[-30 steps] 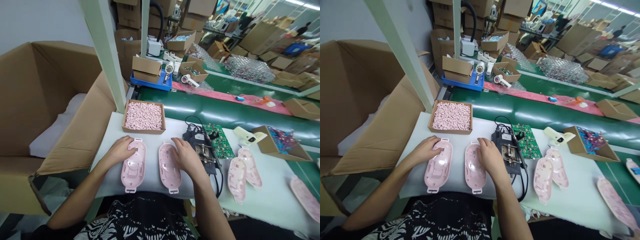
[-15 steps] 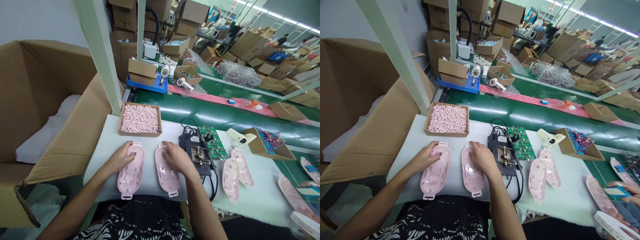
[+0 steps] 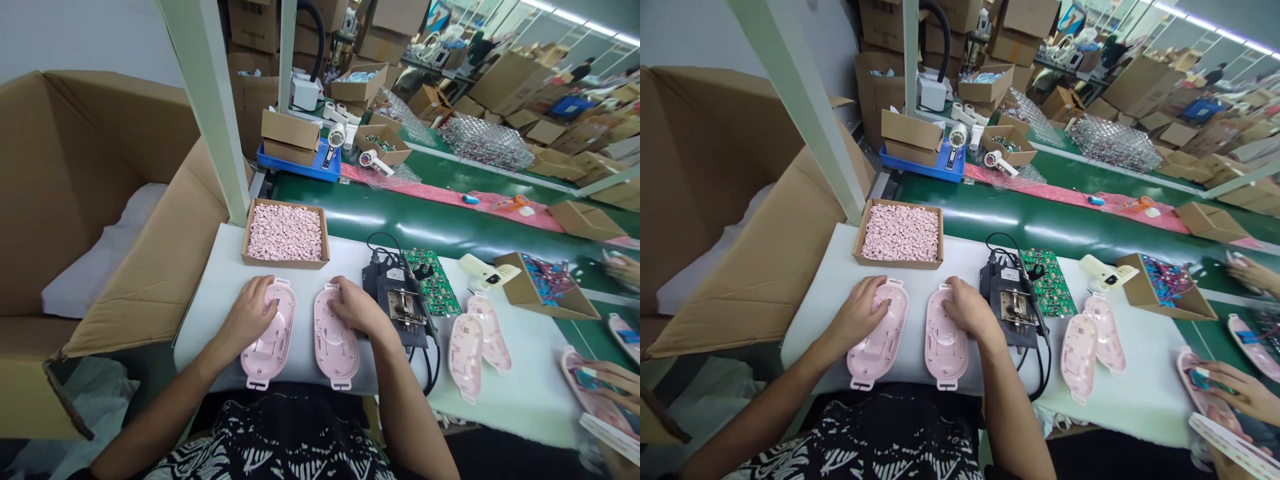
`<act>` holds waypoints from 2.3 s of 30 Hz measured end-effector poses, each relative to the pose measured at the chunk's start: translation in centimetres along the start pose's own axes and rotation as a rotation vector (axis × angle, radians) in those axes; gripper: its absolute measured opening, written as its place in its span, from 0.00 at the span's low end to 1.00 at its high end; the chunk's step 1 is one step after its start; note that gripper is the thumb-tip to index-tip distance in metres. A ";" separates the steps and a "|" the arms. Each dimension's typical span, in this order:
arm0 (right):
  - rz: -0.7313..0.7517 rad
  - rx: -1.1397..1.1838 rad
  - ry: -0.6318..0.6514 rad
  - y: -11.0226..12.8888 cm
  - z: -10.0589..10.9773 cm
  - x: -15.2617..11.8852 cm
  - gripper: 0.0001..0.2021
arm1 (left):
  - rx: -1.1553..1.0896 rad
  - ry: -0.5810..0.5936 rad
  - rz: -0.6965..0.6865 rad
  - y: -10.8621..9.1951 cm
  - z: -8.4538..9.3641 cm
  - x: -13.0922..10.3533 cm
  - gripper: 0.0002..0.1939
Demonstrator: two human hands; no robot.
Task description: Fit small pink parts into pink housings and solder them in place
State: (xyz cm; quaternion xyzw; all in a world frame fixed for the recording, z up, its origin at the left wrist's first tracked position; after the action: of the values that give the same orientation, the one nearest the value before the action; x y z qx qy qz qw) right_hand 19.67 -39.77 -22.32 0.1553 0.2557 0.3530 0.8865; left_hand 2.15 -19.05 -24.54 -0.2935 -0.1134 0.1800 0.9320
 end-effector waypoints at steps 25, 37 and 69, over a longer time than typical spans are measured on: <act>0.039 -0.059 0.015 -0.9 -0.3 0.6 0.20 | 0.364 0.260 -0.495 -8.1 -4.7 0.2 0.16; 0.279 -0.296 -0.246 6.4 7.7 2.4 0.14 | 0.069 0.234 -0.443 -6.1 0.9 2.8 0.15; -0.044 0.486 -0.656 -14.3 6.4 -16.1 0.13 | -0.167 -0.012 -0.232 2.8 -0.8 0.4 0.11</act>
State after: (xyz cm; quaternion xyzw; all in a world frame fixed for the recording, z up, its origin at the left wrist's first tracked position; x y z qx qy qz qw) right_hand 21.11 -61.81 -18.03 0.4592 0.0385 0.1949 0.8658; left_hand 1.96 -17.12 -26.78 -0.3540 -0.1666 0.0625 0.9182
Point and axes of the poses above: each hand's wrist, its own x-axis towards the middle knuckle, its own z-axis out of the back of the hand, y = z × x, the point moved 1 cm from there along x, towards the middle knuckle, and after that the axes turned 1 degree about z, right-handed, at the moved point
